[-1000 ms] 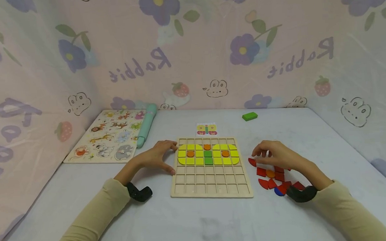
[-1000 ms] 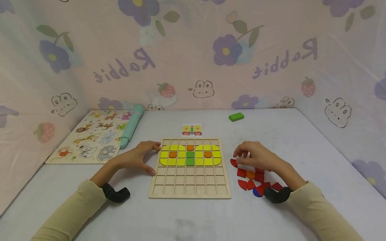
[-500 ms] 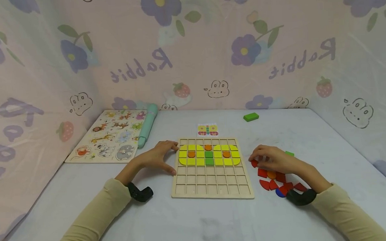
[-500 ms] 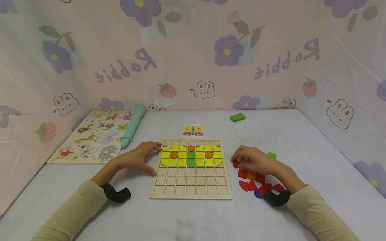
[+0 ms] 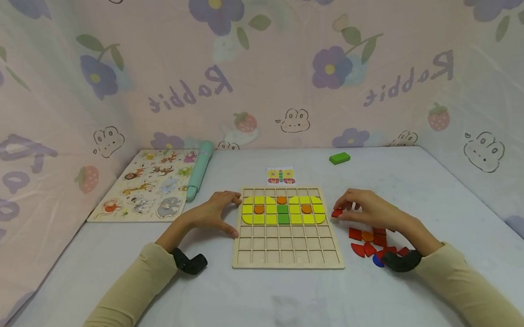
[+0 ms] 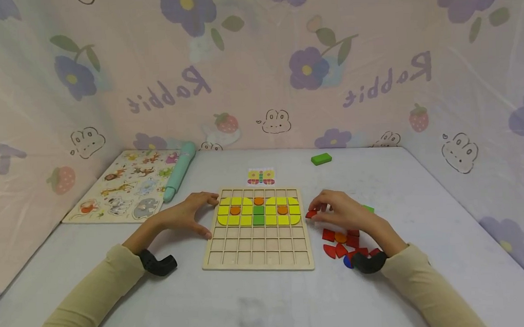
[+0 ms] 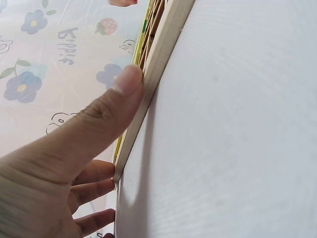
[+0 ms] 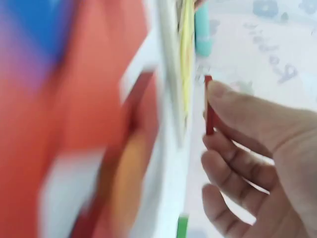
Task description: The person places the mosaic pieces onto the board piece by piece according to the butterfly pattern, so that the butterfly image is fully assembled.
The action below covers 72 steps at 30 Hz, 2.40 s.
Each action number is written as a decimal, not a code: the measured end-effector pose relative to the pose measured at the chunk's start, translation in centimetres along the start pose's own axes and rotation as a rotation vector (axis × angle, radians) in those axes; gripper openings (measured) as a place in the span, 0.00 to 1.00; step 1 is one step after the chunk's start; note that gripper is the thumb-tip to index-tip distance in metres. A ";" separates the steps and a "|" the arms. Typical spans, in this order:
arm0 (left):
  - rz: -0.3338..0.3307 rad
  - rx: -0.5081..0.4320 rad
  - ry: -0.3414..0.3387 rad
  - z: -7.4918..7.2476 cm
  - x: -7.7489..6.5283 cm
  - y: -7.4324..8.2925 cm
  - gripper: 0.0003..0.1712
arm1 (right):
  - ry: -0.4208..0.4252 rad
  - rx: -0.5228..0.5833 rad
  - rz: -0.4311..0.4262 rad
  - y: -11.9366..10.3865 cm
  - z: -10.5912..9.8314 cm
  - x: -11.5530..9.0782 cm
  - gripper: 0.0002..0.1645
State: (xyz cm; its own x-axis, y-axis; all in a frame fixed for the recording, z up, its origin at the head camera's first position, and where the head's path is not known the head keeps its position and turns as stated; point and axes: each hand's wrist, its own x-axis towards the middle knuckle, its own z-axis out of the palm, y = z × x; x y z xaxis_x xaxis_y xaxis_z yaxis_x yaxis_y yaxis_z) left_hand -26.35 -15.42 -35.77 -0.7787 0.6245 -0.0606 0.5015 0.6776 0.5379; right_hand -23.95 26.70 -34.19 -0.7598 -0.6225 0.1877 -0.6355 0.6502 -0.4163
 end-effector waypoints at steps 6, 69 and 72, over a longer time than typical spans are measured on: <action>-0.002 -0.003 0.000 0.0 -0.1 0.0 0.47 | 0.032 0.025 -0.005 -4.0 1.2 3.4 0.14; 0.051 -0.018 0.006 -0.3 -0.2 0.0 0.46 | -0.091 0.085 -0.201 -12.4 7.7 11.3 0.10; 0.038 -0.021 0.002 -0.3 -0.2 0.1 0.46 | -0.058 0.110 -0.191 -11.5 6.4 10.3 0.12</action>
State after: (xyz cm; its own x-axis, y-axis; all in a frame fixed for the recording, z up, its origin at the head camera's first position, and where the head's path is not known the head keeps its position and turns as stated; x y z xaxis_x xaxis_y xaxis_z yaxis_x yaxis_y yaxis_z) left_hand -26.27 -15.56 -35.44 -0.7597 0.6492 -0.0383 0.5229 0.6448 0.5575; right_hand -23.61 10.04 -33.20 -0.6157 -0.7559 0.2226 -0.7462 0.4685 -0.4730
